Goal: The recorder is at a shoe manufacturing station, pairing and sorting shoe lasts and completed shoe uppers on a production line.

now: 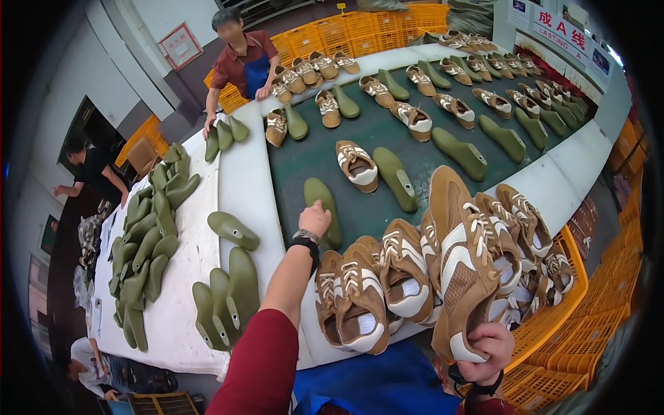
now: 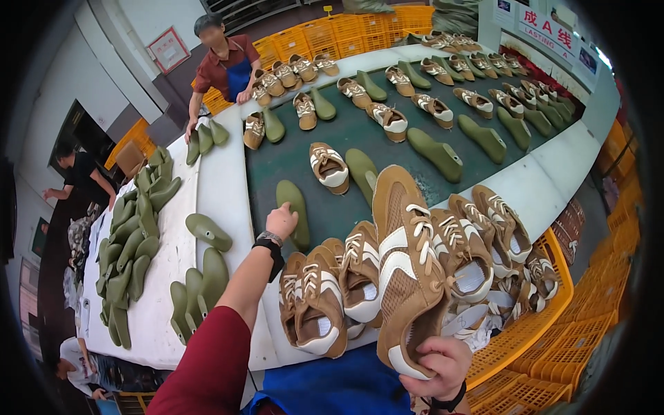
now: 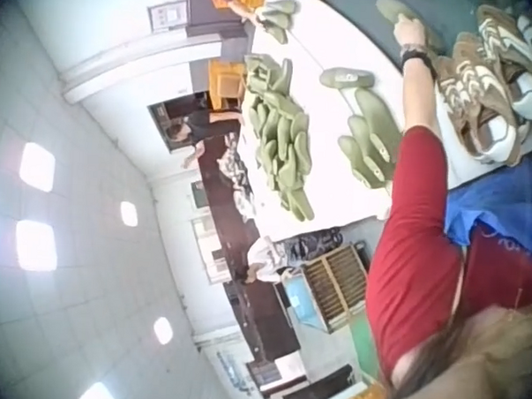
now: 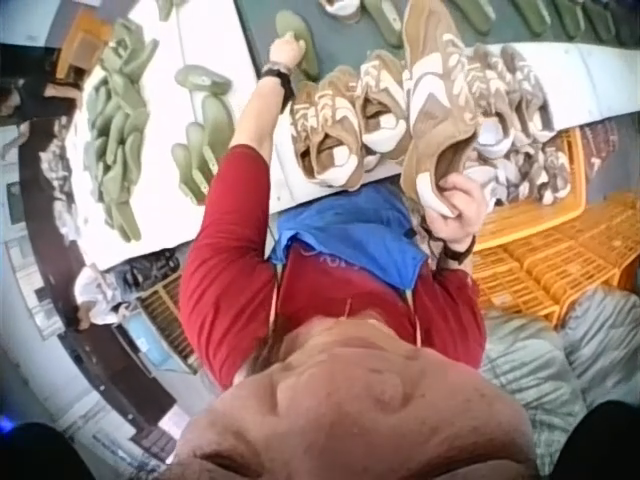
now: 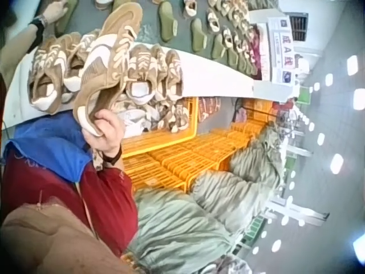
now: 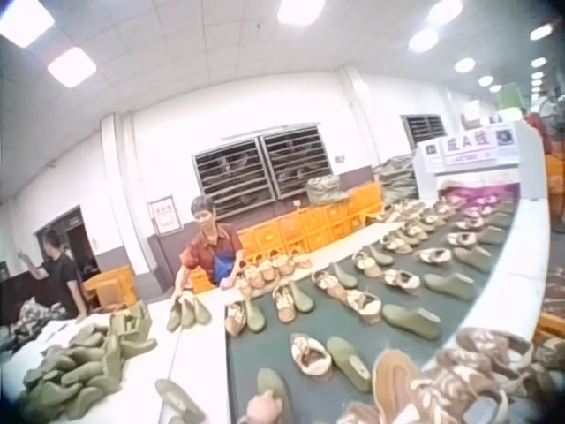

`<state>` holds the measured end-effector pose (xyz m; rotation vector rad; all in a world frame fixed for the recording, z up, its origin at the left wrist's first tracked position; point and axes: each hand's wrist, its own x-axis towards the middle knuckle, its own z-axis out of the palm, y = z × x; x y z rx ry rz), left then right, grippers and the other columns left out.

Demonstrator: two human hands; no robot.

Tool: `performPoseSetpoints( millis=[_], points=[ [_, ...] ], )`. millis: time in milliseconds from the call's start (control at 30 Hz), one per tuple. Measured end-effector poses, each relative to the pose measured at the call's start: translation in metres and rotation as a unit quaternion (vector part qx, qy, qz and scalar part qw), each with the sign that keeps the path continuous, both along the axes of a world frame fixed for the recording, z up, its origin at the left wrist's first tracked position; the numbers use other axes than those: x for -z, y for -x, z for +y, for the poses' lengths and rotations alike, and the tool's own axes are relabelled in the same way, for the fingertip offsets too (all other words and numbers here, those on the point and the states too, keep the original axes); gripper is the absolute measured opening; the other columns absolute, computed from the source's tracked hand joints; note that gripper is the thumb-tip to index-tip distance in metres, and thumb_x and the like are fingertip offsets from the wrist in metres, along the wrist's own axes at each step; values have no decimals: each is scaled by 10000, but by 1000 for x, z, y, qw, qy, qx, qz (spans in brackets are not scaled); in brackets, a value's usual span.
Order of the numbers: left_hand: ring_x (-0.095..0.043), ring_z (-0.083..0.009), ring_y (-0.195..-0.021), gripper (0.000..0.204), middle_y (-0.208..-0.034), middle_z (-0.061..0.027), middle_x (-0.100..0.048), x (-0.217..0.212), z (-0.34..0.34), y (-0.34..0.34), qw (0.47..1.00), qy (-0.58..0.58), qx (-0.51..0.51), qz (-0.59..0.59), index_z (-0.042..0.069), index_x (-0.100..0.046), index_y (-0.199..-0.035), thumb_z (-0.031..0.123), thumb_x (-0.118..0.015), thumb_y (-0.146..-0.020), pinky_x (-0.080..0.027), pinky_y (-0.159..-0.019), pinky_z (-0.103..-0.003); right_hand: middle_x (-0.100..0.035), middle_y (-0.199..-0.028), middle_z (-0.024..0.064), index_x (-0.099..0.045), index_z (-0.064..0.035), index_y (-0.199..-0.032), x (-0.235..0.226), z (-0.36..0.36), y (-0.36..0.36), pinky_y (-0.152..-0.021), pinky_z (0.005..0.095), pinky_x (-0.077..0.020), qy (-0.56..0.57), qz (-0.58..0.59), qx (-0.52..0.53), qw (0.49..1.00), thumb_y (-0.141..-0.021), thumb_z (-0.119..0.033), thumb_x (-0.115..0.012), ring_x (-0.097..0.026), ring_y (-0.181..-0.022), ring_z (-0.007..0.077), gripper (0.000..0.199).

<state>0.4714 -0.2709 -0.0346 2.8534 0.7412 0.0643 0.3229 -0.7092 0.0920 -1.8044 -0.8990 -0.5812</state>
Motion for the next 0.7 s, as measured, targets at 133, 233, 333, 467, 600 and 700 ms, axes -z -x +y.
performPoseSetpoints(
  millis=[133,233,333,467,600,700],
  points=[
    [-619,-384,-869,460,-919,-242,-635,-5,12,2,1000,25,10,-5,24,-502,-1160,296,-541,-791,-496,-790,-456,-588,-765,89,-513,-125,-808,-2,15,-9,-465,295,-428,-3,-12,-10,1000,-567,-303,-788,-563,-561,213,407],
    [-616,-394,-891,627,-953,-266,-623,-30,15,33,995,82,14,59,53,-364,-1282,376,-568,-785,-495,-788,-462,-581,-739,104,-517,-98,-793,3,28,-7,-493,318,-428,-12,-28,-10,999,-597,-313,-767,-550,-568,248,384],
    [-617,-384,-883,613,-944,-242,-630,-39,8,49,987,60,135,61,100,-368,-1286,399,-583,-795,-492,-778,-454,-531,-765,145,-475,-52,-773,20,29,2,-588,330,-395,-42,7,-4,999,-739,-423,-660,-506,-657,249,417],
    [-608,-386,-814,585,-846,-226,-633,-109,0,124,979,77,190,9,47,-416,-1270,352,-599,-806,-482,-730,-458,-601,-794,135,-590,-19,-802,-22,48,13,-631,337,-451,-8,35,-92,995,-677,-41,-677,-565,-692,273,154],
    [-587,-374,-816,553,-848,-218,-610,-156,7,250,983,80,164,-28,54,-416,-1282,307,-597,-825,-461,-733,-442,-602,-830,145,-571,-5,-791,-38,54,23,-651,332,-454,11,23,-163,986,-657,4,-670,-565,-722,273,167],
    [-570,-366,-889,542,-946,-219,-595,-156,14,332,993,67,87,-39,46,-437,-1266,289,-612,-814,-453,-788,-427,-602,-831,145,-561,-2,-808,-44,59,24,-669,339,-455,31,8,-195,980,-651,14,-669,-565,-741,277,191]
  ],
)
